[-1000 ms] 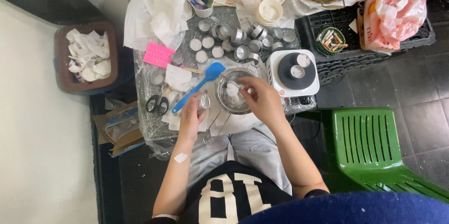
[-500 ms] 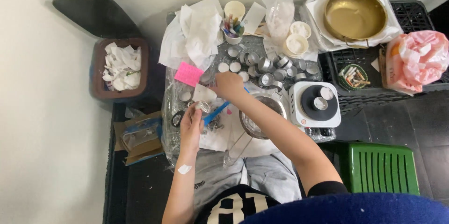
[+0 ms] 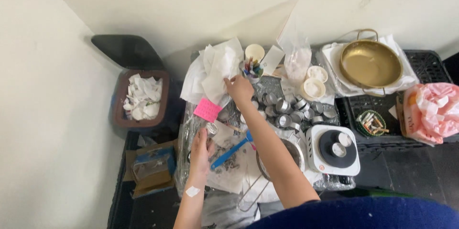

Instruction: Assembling candle tins by inserting wicks and cleaning the tins with a tissue.

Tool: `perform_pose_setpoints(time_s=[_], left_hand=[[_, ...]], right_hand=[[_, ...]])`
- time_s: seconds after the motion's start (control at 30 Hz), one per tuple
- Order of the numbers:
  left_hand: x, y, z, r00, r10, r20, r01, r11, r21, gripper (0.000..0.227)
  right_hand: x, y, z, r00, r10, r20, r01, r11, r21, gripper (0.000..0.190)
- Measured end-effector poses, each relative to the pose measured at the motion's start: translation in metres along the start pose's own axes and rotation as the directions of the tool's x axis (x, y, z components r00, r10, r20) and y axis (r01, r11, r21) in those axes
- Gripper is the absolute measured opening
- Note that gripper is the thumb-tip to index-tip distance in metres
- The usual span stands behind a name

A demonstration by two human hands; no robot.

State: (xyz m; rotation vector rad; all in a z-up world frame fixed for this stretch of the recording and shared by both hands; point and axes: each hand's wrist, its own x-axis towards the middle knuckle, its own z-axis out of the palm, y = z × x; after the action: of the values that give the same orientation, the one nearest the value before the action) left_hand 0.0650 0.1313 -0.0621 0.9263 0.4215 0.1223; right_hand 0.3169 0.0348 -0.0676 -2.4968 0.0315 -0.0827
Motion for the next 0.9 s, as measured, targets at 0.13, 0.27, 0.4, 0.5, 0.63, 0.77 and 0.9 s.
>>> perform_pose_setpoints(time_s=[0.13,0.27,0.4,0.5,0.63,0.77,0.9], left_hand=[[0.028,0.009,0.014,0.999,-0.011,-0.035,0.011,1.000,0.004,0.036],[0.043,0.017,0.020,0.998,-0.023,-0.065,0.025,0.999,0.033,0.038],[0.054,0.021,0.033,0.990,-0.007,-0.138,0.012,0.999,0.037,0.041],[0.037,0.027,0.047,0.993,0.036,-0.115,-0.031,0.998,0.050,0.040],[0.006,0.023,0.057,0.995,0.105,0.001,-0.104,0.992,0.073,0.039],[-0.039,0.016,0.074,0.968,0.176,0.180,-0.188,0.981,0.051,0.037],[-0.072,-0.010,0.086,0.979,0.093,0.179,-0.097,0.995,0.010,0.038]], right_hand=[[0.016,0.009,0.009,0.998,-0.001,0.070,-0.003,0.998,0.063,0.032],[0.016,0.029,0.018,0.935,-0.039,0.353,-0.128,0.890,0.438,0.027],[-0.028,0.028,-0.032,0.905,-0.278,0.321,0.033,0.799,0.600,0.026],[-0.073,0.033,-0.075,0.862,-0.407,0.301,0.083,0.699,0.710,0.028],[-0.130,0.041,-0.139,0.821,-0.460,0.338,0.002,0.594,0.804,0.034],[-0.190,0.084,-0.162,0.810,-0.517,0.278,-0.082,0.370,0.926,0.034],[-0.247,0.090,-0.194,0.787,-0.597,0.156,0.065,0.332,0.941,0.037]])
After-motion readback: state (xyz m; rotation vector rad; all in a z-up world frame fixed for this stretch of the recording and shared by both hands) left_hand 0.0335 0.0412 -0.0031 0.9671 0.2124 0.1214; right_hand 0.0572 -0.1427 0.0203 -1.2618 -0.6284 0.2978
